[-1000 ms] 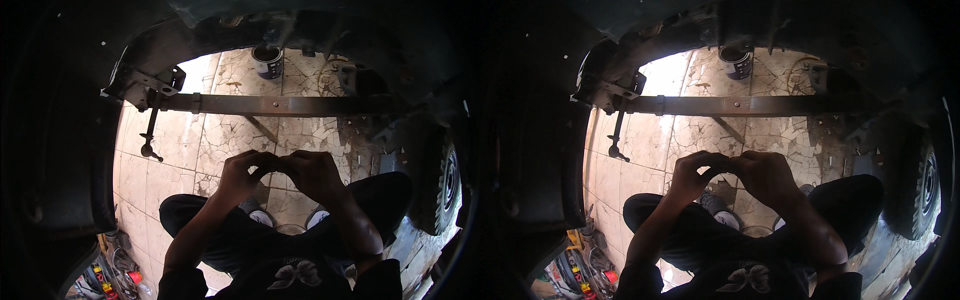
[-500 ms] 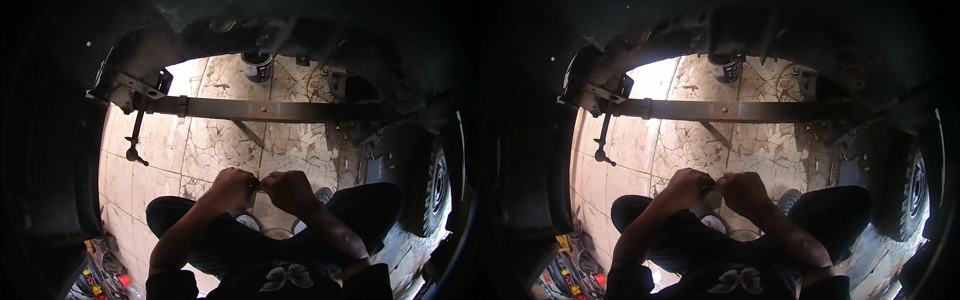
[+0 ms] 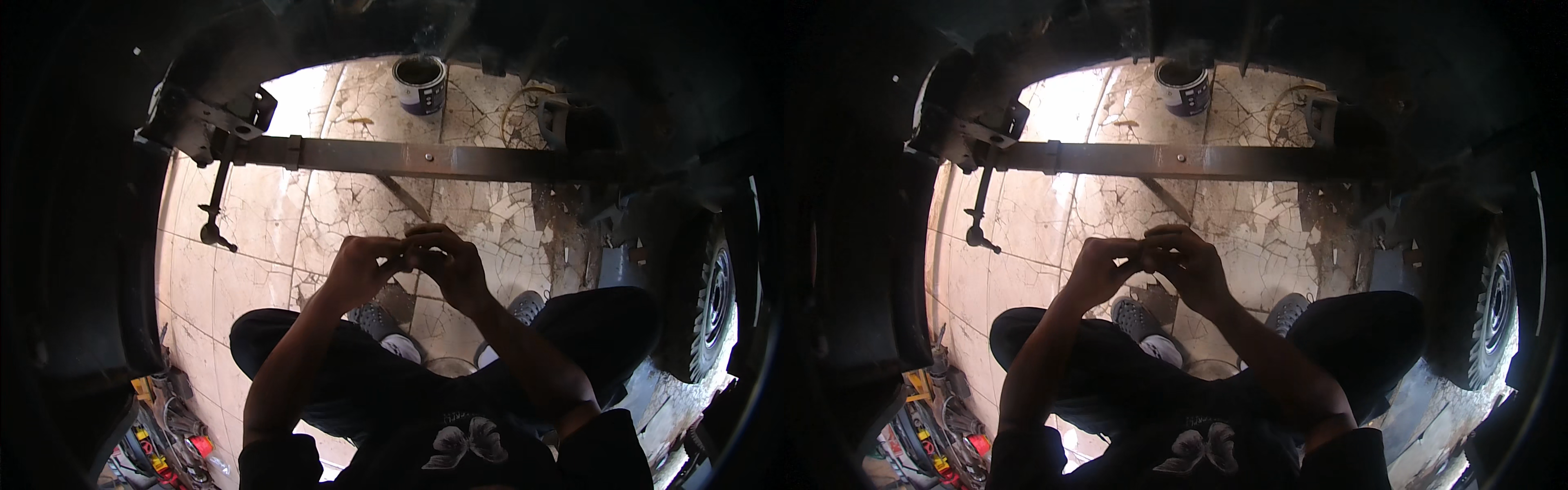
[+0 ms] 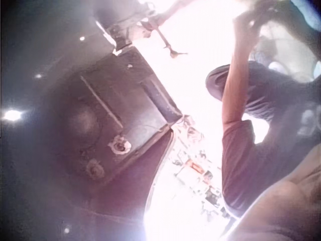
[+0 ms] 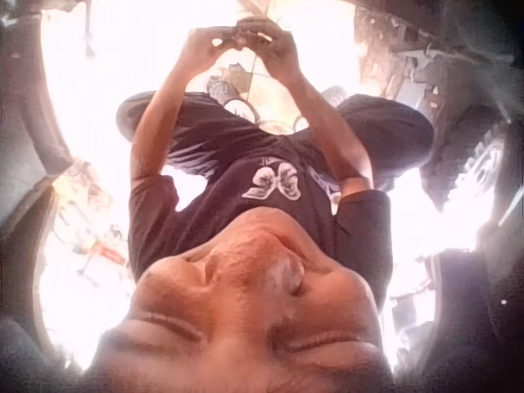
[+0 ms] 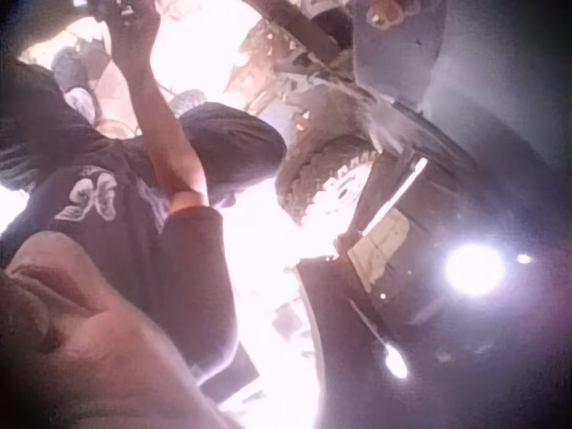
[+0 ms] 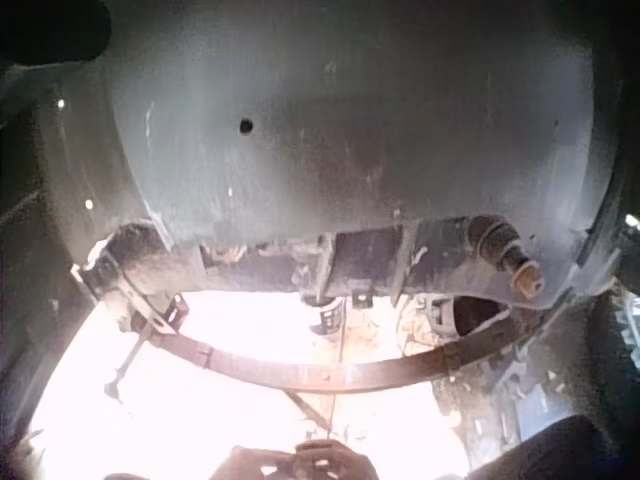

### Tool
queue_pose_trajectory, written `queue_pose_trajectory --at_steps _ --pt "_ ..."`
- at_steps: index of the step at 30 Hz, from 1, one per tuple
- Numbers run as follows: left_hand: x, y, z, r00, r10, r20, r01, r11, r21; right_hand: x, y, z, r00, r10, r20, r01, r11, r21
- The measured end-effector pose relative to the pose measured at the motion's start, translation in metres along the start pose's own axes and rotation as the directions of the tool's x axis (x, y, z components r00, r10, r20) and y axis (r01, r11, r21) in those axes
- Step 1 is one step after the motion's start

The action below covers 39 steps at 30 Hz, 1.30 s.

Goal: The person sits beneath a vehicle and uses a small abrasive pad to scrub a metal frame. They repeatedly rub the surface of the frame, occasionally pausing to inspect the pad or adjust their grip, while a paint can rests nearby on the floor.

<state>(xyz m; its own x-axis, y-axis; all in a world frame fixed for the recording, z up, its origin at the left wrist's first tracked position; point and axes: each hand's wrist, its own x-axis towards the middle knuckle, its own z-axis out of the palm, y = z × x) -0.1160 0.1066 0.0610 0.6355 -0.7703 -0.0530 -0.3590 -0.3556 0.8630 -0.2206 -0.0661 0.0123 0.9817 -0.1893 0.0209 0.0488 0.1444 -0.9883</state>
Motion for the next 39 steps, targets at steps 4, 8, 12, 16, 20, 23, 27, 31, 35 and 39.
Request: queue_pose_trajectory --at_steps 4,8,12,16,20,23,27,31,35,39 --pt "-0.001 -0.011 0.007 0.996 -0.072 0.046 0.076 0.991 -0.108 -0.007 0.011 0.013 0.997 -0.045 -0.056 0.056 0.976 0.210" --pt "0.002 -0.003 0.017 0.993 -0.108 0.039 0.108 0.994 -0.009 0.004 0.017 0.007 0.971 0.097 -0.219 -0.039 0.966 0.255" --pt "0.006 -0.010 0.025 0.996 -0.050 0.080 0.029 0.970 0.241 0.023 0.034 -0.037 0.814 0.243 -0.528 -0.089 0.950 0.300" --pt "0.030 -0.037 0.017 0.996 0.025 0.088 -0.052 0.945 0.323 0.030 0.061 -0.088 0.824 0.130 -0.552 -0.150 0.989 0.009" --pt "0.063 -0.076 -0.009 0.982 0.137 -0.128 -0.060 0.874 0.482 0.039 0.052 -0.090 0.868 0.143 -0.476 -0.281 0.931 -0.232" --pt "0.122 -0.105 -0.042 0.980 0.135 -0.148 -0.006 0.758 0.652 0.028 0.036 -0.088 0.851 0.195 -0.488 -0.334 0.917 -0.216" --pt "0.162 -0.144 -0.063 0.831 0.309 -0.463 0.076 0.761 0.645 0.014 0.019 -0.092 0.859 0.169 -0.483 -0.332 0.903 -0.274" --pt "0.163 -0.132 -0.045 0.903 0.055 -0.427 0.313 0.597 0.739 0.004 0.030 -0.123 0.852 0.106 -0.513 -0.284 0.916 -0.283" --pt "0.182 -0.138 -0.057 0.943 -0.142 -0.300 0.327 0.550 0.769 0.038 0.040 -0.129 0.896 -0.067 -0.439 -0.178 0.852 -0.493" --pt "0.188 -0.157 -0.062 0.933 -0.060 -0.354 0.347 0.405 0.846 0.099 0.022 -0.089 0.948 -0.225 -0.224 -0.097 0.466 -0.879"
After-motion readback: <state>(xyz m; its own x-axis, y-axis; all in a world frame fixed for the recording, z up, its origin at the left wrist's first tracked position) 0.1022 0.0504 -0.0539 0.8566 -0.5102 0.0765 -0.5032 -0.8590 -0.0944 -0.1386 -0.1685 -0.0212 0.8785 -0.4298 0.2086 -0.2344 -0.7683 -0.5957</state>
